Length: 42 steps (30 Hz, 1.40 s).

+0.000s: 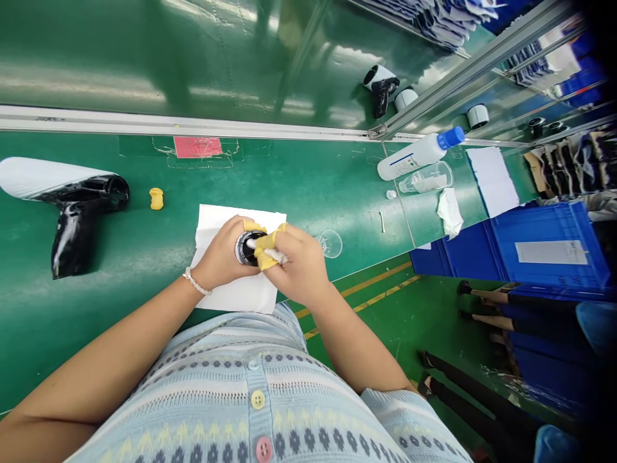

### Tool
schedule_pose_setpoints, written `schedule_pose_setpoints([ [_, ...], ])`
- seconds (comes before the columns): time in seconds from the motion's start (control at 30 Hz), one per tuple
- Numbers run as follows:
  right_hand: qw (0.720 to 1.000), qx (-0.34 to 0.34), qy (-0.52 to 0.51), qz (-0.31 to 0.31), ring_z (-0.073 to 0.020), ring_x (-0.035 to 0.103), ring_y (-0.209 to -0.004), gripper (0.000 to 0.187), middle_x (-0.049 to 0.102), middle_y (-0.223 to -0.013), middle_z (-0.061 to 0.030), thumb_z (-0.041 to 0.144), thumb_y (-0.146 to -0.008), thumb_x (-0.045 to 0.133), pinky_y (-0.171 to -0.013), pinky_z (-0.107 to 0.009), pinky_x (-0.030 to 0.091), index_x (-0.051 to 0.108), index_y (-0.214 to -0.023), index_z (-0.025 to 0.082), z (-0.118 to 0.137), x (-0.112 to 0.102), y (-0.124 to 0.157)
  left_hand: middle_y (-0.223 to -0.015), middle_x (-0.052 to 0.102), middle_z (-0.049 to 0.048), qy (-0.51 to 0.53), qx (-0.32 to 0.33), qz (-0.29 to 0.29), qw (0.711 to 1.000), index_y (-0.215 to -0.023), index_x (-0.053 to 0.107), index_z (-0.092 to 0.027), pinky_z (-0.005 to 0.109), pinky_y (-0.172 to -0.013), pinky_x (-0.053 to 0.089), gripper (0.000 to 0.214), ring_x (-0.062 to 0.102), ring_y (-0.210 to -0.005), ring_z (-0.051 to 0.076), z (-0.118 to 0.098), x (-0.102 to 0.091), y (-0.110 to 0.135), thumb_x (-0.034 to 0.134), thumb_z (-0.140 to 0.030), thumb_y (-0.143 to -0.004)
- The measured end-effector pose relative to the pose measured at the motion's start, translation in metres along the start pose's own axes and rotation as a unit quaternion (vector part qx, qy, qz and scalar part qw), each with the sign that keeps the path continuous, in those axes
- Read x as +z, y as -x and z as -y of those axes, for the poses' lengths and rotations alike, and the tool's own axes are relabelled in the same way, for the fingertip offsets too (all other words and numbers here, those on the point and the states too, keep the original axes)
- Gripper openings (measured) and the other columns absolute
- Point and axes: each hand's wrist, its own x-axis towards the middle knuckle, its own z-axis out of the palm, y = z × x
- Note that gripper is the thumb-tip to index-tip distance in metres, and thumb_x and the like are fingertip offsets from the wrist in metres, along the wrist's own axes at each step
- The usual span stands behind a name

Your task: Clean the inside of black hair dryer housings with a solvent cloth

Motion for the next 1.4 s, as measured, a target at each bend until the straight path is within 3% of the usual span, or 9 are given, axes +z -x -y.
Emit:
schedule_pose_setpoints([
  [0.13, 0.991, 0.016, 0.090, -0.093, -0.0140, 0.040, -0.060, 0.019, 0.042, -0.066, -0.0010, 0.018, -0.084, 0.042, -0.053, -0.026, 0.029, 0.051, -0.067, 0.019, 0.001, 0.007, -0.002, -0.097, 0.054, 0.0056, -0.005, -0.008, 0.001, 1.000, -0.097, 0.049, -0.018, 0.035, -0.081, 0.048, 0.040, 0.055, -0.091, 0.022, 0.000, 0.000, 0.000, 0.071, -0.029, -0.066],
  [0.4, 0.980, -0.001, 0.159, -0.118, -0.0151, 0.038, -0.060, 0.016, 0.044, -0.065, -0.0011, 0.013, -0.079, 0.043, -0.054, -0.027, 0.028, 0.053, -0.068, 0.019, 0.000, 0.014, -0.001, -0.096, 0.053, 0.0044, -0.007, -0.020, 0.007, 1.000, -0.096, 0.047, -0.020, 0.036, -0.082, 0.047, 0.040, 0.053, -0.091, 0.021, 0.001, 0.000, 0.000, 0.070, -0.027, -0.064],
  [0.5, 0.984, -0.020, 0.147, -0.096, -0.0151, 0.041, -0.062, 0.016, 0.046, -0.067, -0.0015, 0.013, -0.079, 0.043, -0.054, -0.026, 0.029, 0.055, -0.070, 0.018, -0.004, 0.009, -0.003, -0.096, 0.053, 0.0047, -0.008, -0.015, 0.001, 1.000, -0.097, 0.047, -0.019, 0.036, -0.082, 0.047, 0.042, 0.053, -0.091, 0.022, 0.001, 0.000, 0.000, 0.071, -0.027, -0.063],
  [0.6, 0.990, 0.014, 0.124, -0.066, -0.0141, 0.041, -0.059, 0.012, 0.044, -0.065, -0.0001, 0.014, -0.077, 0.045, -0.051, -0.025, 0.028, 0.055, -0.071, 0.018, -0.008, -0.003, 0.001, -0.096, 0.055, 0.0043, -0.012, -0.010, 0.000, 1.000, -0.096, 0.049, -0.020, 0.036, -0.081, 0.047, 0.041, 0.054, -0.091, 0.022, 0.001, -0.001, -0.001, 0.073, -0.031, -0.065],
  [0.73, 0.989, -0.005, 0.107, -0.102, -0.0131, 0.038, -0.056, 0.012, 0.040, -0.063, 0.0013, 0.014, -0.080, 0.048, -0.051, -0.025, 0.029, 0.056, -0.071, 0.018, -0.009, -0.013, 0.012, -0.096, 0.056, 0.0042, -0.010, 0.011, -0.002, 1.000, -0.099, 0.051, -0.021, 0.035, -0.082, 0.047, 0.041, 0.055, -0.092, 0.022, 0.000, 0.000, -0.001, 0.074, -0.033, -0.068],
  [0.93, 0.977, -0.034, 0.160, -0.136, -0.0137, 0.037, -0.057, 0.015, 0.042, -0.061, 0.0009, 0.011, -0.078, 0.047, -0.051, -0.026, 0.027, 0.055, -0.068, 0.018, -0.003, -0.002, 0.011, -0.097, 0.056, 0.0045, -0.011, 0.029, -0.014, 0.999, -0.101, 0.051, -0.020, 0.034, -0.081, 0.048, 0.043, 0.055, -0.092, 0.021, 0.002, 0.001, -0.001, 0.074, -0.030, -0.067],
  [1.2, 0.973, -0.022, 0.217, -0.074, -0.0150, 0.038, -0.059, 0.014, 0.045, -0.064, -0.0004, 0.013, -0.078, 0.046, -0.053, -0.027, 0.027, 0.051, -0.067, 0.019, -0.003, -0.008, 0.014, -0.096, 0.056, 0.0045, -0.012, 0.025, -0.005, 1.000, -0.100, 0.051, -0.020, 0.034, -0.080, 0.048, 0.041, 0.056, -0.091, 0.021, 0.001, 0.000, -0.002, 0.073, -0.033, -0.068],
  [1.4, 0.971, -0.062, 0.230, -0.034, -0.0157, 0.041, -0.063, 0.014, 0.047, -0.066, -0.0016, 0.013, -0.078, 0.045, -0.055, -0.027, 0.027, 0.054, -0.069, 0.019, -0.011, -0.013, 0.001, -0.095, 0.057, 0.0039, -0.019, 0.016, -0.010, 1.000, -0.098, 0.051, -0.020, 0.035, -0.080, 0.047, 0.041, 0.056, -0.090, 0.021, 0.003, -0.001, -0.003, 0.073, -0.032, -0.067],
])
